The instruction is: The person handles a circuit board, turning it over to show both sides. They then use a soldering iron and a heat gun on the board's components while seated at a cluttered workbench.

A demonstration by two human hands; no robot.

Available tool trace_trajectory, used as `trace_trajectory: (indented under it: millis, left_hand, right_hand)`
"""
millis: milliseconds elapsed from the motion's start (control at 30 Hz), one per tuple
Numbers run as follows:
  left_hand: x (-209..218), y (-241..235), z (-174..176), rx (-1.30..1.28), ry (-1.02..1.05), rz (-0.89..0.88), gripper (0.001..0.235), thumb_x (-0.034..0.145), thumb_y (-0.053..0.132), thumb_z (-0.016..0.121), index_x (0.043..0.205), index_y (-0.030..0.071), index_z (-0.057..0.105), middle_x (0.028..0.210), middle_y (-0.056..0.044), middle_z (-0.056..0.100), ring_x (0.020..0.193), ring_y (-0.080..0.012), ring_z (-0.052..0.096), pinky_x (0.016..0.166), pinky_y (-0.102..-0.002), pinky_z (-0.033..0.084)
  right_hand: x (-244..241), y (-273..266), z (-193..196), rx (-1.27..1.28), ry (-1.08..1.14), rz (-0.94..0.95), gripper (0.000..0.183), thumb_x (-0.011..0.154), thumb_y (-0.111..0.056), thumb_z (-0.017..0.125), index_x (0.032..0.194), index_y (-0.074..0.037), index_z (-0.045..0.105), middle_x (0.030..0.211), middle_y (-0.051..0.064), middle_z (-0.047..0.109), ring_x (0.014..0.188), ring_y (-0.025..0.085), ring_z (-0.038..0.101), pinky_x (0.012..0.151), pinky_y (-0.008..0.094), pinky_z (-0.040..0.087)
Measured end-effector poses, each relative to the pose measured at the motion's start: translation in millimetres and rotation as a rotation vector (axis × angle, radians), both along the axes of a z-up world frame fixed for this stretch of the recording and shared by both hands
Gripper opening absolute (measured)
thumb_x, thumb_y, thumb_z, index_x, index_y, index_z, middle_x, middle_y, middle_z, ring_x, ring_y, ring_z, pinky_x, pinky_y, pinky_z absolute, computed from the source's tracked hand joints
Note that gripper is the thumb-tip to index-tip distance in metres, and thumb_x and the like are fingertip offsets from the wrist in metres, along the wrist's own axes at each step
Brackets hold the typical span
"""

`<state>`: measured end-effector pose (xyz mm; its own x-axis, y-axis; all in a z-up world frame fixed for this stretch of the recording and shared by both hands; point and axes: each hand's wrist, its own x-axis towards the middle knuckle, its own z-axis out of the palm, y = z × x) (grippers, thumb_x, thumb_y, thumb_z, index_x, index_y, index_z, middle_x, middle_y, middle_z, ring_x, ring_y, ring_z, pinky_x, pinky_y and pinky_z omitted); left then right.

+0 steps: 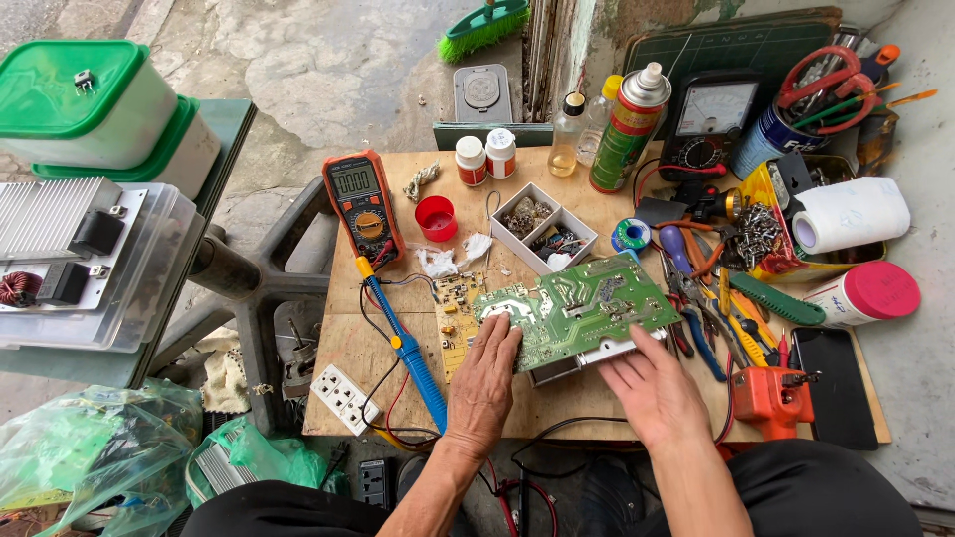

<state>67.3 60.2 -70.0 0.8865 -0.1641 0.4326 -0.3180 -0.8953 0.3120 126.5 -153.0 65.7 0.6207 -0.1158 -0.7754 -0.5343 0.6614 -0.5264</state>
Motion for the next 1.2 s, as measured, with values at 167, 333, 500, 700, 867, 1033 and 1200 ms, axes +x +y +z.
trace_trajectory:
  millis: [167,333,500,700,867,1033,1200]
  left_hand:
    - [-18.2,-17.1,3.0,0.041,0.037,0.028,0.069,0.090,-0.010,0.053,0.158,-0.002,0.049,0.174,-0.025,0.042,0.165,-0.0413,0.035,0.134,-0.048,0.035]
    - [-32.0,-32.3,10.9,0.142,0.057,0.134,0.092,0.081,0.009,0.060,0.171,0.005,0.039,0.180,-0.022,0.031,0.167,-0.0420,0.027,0.139,-0.055,0.023]
    - [-46.5,-31.2,57.8,-0.233,0.214,0.153,0.091,0.086,0.005,0.059,0.172,0.004,0.033,0.183,-0.024,0.022,0.170,-0.0413,0.019,0.137,-0.055,0.018]
    - [-27.4,-29.2,94.1,-1.284,0.607,0.584,0.082,0.090,0.027,0.051,0.170,0.015,0.040,0.176,-0.010,0.048,0.156,-0.0238,0.052,0.122,-0.049,0.051]
    - [0.7,-24.7,96.6,-1.696,0.829,0.698,0.098,0.085,0.040,0.066,0.175,0.016,0.036,0.182,-0.004,0.041,0.164,-0.0231,0.046,0.130,-0.051,0.038]
    - [10.0,-22.5,61.8,-2.048,0.681,0.532,0.054,0.093,0.002,0.076,0.147,-0.001,0.067,0.135,-0.013,0.077,0.116,-0.0236,0.072,0.101,-0.037,0.060]
    - [10.9,-21.7,38.7,-2.124,0.665,0.450,0.074,0.093,0.003,0.076,0.161,0.000,0.047,0.132,-0.015,0.078,0.112,-0.0224,0.074,0.100,-0.037,0.062]
  right_hand:
    - [-19.7,-15.3,-24.4,-0.291,-0.039,-0.076,0.050,0.095,-0.011,0.077,0.140,-0.009,0.058,0.131,0.012,0.070,0.125,0.028,0.070,0.107,0.044,0.061]
    - [-10.6,-4.2,-70.2,-0.353,-0.034,0.035,0.093,0.093,-0.024,0.078,0.173,-0.010,0.032,0.155,0.015,0.059,0.138,0.033,0.062,0.108,0.047,0.056]
    - [-13.0,-10.2,-107.4,-0.304,-0.103,0.019,0.061,0.097,-0.018,0.077,0.153,-0.013,0.053,0.134,0.010,0.070,0.110,0.028,0.067,0.090,0.044,0.060]
    - [-13.0,-14.9,-123.7,-0.289,-0.158,0.016,0.064,0.099,-0.016,0.076,0.156,-0.011,0.048,0.128,0.012,0.074,0.100,0.026,0.070,0.085,0.042,0.061]
    - [-14.5,-13.1,-121.1,-0.314,-0.182,0.007,0.054,0.101,-0.014,0.076,0.152,-0.011,0.059,0.119,0.009,0.075,0.094,0.022,0.069,0.083,0.040,0.061]
    - [-15.4,-13.0,-125.5,-0.332,-0.203,0.023,0.057,0.100,-0.017,0.076,0.154,-0.011,0.057,0.118,0.009,0.074,0.094,0.022,0.069,0.080,0.038,0.060]
    - [-18.3,-8.5,-104.2,-0.327,-0.178,0.037,0.050,0.102,-0.017,0.074,0.149,-0.012,0.060,0.121,0.010,0.074,0.095,0.022,0.068,0.083,0.037,0.059]
